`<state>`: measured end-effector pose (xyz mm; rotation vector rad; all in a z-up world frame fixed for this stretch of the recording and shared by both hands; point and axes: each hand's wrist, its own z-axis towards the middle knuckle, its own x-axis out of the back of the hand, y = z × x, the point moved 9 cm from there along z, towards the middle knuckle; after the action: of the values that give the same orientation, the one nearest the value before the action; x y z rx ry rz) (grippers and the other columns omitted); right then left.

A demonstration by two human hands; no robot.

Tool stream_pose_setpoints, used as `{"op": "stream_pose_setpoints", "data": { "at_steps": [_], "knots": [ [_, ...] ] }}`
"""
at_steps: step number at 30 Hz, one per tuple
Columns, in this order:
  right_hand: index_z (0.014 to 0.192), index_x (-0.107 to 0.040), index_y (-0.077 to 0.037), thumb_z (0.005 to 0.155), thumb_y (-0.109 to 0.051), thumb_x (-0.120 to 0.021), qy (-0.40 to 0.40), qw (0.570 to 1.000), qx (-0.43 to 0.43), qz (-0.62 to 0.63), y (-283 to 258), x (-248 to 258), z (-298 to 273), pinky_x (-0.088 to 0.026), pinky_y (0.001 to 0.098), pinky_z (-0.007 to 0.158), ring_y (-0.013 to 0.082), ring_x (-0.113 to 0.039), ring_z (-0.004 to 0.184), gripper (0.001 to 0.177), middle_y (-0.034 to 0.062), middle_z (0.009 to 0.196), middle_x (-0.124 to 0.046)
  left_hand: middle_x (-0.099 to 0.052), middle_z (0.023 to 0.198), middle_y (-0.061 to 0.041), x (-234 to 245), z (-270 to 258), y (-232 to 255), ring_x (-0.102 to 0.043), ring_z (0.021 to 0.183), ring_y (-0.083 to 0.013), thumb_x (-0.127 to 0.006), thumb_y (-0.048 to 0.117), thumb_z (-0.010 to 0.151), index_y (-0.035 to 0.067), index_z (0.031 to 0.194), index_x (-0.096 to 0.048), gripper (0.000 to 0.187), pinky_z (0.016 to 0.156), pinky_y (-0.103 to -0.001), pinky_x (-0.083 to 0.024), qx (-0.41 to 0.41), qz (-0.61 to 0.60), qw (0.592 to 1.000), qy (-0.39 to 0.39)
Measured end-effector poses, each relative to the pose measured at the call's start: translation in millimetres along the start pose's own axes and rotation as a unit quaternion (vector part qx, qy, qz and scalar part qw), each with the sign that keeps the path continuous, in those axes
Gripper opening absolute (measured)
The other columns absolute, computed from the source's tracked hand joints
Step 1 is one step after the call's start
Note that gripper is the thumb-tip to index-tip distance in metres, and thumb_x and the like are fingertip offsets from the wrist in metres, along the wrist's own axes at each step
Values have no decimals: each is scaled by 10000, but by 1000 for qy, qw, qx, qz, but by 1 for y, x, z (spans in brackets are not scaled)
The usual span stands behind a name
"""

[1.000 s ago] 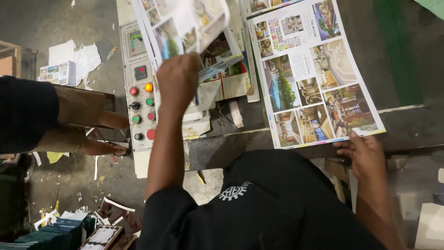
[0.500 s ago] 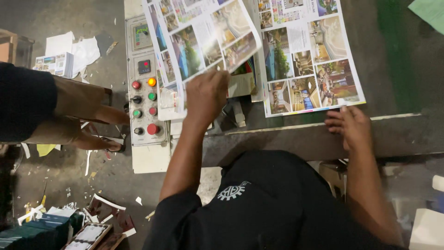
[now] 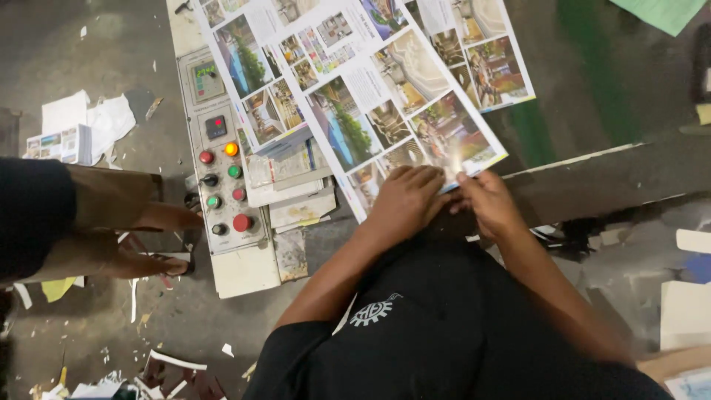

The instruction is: The person sorts through a stack of printed sheets featuring multiple images, flipping pages and separating them into piles on a work surface. The person handles the sheets by hand, moving them from one side to the other.

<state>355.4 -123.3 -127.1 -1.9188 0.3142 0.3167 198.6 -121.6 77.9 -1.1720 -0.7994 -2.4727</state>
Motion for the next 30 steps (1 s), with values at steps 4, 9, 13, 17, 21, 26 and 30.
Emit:
{"op": "stream_pose_setpoints", "data": {
  "at_steps": [4,9,13,17,21,26,30],
  "knots": [
    [1176,-598,-35,1043,-203,-593,81,995,50,-8,-22,28,-29,-579,305,591,185,-717,779,214,95,975,-721,-727,1065,-143,22,-15,-80,-695,929,-334,-703,132,880,49,1013,-709,157,855,-450,-543,97,15,995,-11],
    [1187,-595,-33,1086,-185,-602,169,982,81,0,-4,101,-65,-570,303,592,190,-707,758,182,113,967,-708,-776,1078,-104,55,-39,-211,-729,887,-305,-616,59,946,104,999,-768,167,803,-433,-555,282,36,958,39],
    [1199,-578,-48,1112,-177,-596,219,972,87,6,11,146,-101,-566,292,601,190,-715,765,157,95,972,-705,-657,1336,-197,63,-53,-254,-615,1220,-363,-686,312,901,15,1239,-693,450,1030,-535,-445,187,224,952,92],
    [1202,-560,-56,1124,-186,-603,246,966,82,3,22,180,-127,-571,289,597,183,-723,790,157,78,972,-700,-495,1474,-255,53,-56,-287,-428,1360,-381,-722,589,868,-46,1370,-549,828,1054,-611,-286,266,260,928,-27],
    [1237,-574,-59,1131,-204,-599,245,967,67,-18,23,181,-137,-556,277,584,174,-712,786,181,78,986,-705,-600,1421,-199,74,-41,-277,-571,1296,-327,-741,508,863,11,1279,-655,653,1036,-585,-380,244,291,923,-63],
    [1228,-567,-63,1106,-204,-595,244,968,54,-20,26,182,-131,-553,275,569,185,-725,783,189,86,991,-713,-746,895,-203,84,-29,-283,-720,792,-362,-764,595,912,36,915,-746,559,732,-496,-547,301,248,897,-210],
    [1233,-579,-59,1081,-191,-592,233,970,57,-29,24,172,-110,-553,279,559,198,-729,771,202,90,989,-715,-720,778,-182,84,-22,-293,-688,693,-405,-762,397,896,96,866,-770,303,616,-517,-529,223,157,955,-114]
  ]
}}
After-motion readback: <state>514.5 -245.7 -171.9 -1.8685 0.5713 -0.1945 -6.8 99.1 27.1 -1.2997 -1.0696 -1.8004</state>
